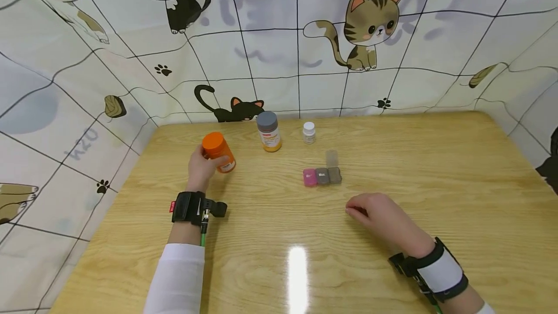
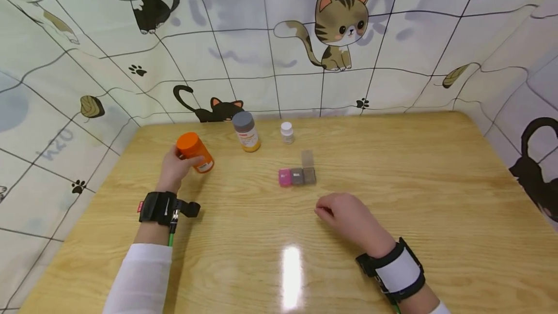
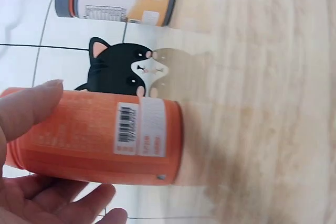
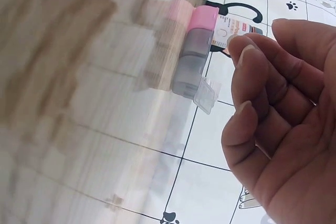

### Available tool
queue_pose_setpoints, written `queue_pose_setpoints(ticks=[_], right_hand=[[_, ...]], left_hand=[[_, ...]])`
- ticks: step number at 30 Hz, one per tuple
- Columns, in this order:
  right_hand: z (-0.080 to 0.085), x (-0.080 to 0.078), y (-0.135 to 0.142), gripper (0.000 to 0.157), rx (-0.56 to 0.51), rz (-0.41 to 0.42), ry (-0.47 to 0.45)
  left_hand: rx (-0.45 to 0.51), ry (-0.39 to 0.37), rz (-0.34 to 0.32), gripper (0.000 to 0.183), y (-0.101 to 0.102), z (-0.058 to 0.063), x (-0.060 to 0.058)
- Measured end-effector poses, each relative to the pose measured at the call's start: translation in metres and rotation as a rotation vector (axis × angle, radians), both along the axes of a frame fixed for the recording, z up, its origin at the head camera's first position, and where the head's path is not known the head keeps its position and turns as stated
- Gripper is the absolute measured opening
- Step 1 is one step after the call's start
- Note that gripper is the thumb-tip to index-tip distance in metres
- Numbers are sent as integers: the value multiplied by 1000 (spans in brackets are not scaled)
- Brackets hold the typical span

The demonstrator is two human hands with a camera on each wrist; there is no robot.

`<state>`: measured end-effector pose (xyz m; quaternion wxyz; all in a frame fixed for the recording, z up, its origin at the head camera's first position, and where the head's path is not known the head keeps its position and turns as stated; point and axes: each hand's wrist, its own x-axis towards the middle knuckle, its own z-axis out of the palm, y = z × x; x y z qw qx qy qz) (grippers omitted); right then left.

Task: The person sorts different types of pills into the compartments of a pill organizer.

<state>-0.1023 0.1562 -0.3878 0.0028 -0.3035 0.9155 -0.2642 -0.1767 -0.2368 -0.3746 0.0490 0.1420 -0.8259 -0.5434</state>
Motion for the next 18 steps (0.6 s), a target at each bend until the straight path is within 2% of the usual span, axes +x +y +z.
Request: queue_pose_setpoints(ticks=[3,5,7,9,11,14,16,18], right_hand=[[0,2,-1,5,1,4,-11],[1,2,-2,5,-3,9,-16],[3,3,-2,5,-6,9,-16],[6,4,0,5,-9,2,-17],[9,4,1,5,-11,-11,-11],[13,4,3,5,-35,-24,18],[16,4,4,8,-58,-19,50],[18,4,5,14,-94,-8,80]], left_hand=[[-26,10,17,61,-2,-5,-2],[-44,32,6,59,-1,-6,-2],[-50,65,-27,57,5,-2,1],[-61,108,-87,55,18,8,7],[-68,152,-182,52,40,21,14],[-95,207,-384,53,83,37,27],[-111,225,-527,54,112,39,36],[-131,229,-646,55,137,34,45]])
